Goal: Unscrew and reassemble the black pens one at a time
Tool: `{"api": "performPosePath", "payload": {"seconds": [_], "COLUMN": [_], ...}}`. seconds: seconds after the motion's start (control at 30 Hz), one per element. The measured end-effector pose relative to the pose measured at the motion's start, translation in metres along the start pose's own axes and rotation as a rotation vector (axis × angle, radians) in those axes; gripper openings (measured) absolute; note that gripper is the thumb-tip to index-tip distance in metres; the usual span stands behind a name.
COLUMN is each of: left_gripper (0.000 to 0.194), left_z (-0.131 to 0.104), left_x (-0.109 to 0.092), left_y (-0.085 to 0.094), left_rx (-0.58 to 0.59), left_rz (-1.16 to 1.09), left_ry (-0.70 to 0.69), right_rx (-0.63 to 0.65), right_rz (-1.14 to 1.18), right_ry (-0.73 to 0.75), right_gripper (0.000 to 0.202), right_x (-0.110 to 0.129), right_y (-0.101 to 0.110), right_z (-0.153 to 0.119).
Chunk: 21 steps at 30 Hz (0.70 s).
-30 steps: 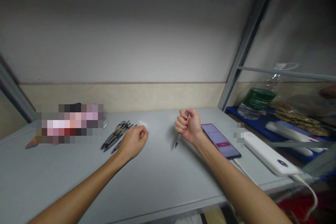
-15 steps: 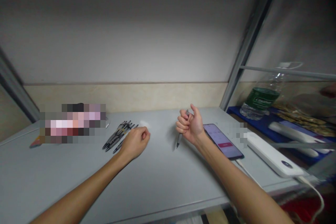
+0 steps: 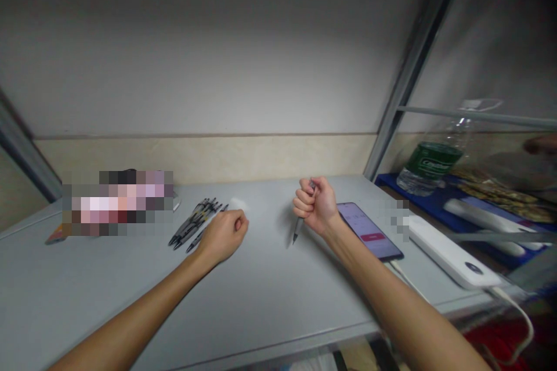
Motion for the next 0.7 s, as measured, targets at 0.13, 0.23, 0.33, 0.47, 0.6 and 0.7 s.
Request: {"api": "performPosePath", "payload": {"seconds": [0.13, 0.23, 0.33, 0.47, 0.6, 0.7], "left_gripper": [0.025, 0.025, 0.024, 0.025, 0.025, 0.026], "left_z": [-0.0002, -0.0002, -0.0004, -0.0008, -0.0008, -0.0007], "left_x": [-0.0019, -0.0027, -0.0018, -0.0002, 0.0010, 0.0021], "left_y": [0.0007, 0.0010, 0.0003, -0.0001, -0.0004, -0.0010], "left_rx": [-0.002, 0.002, 0.006, 0.004, 0.003, 0.003], "left_rz": [0.005, 0.001, 0.001, 0.013, 0.018, 0.025], "left_ry": [-0.022, -0.023, -0.016, -0.021, -0.031, -0.024], "right_rx": [0.012, -0.033, -0.048, -0.015, -0.039, -0.039], "right_rz": [0.011, 0.008, 0.005, 0.018, 0.026, 0.028], "right_ry": [0.018, 0.027, 0.048, 0.059, 0.051, 0.053], "right_gripper": [0.037, 0.035, 0.033, 0.042, 0.036, 0.032], "right_x": [0.0013, 0.0018, 0.0037, 0.0056, 0.0049, 0.0051], "right_y": [0.0000, 0.0047, 0.0064, 0.0040, 0.0063, 0.0060], "right_z": [0.0003, 0.0010, 0.0006, -0.0004, 0.0004, 0.0005]}}
Point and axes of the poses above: each hand's wrist, its own z-axis towards the middle knuckle, its own y-axis out of the back of the hand, x = y × z, the point moved 6 cm from there along z, towards the middle knuckle, and after that the axes turned 10 degrees about -z, right-handed, at the moved point
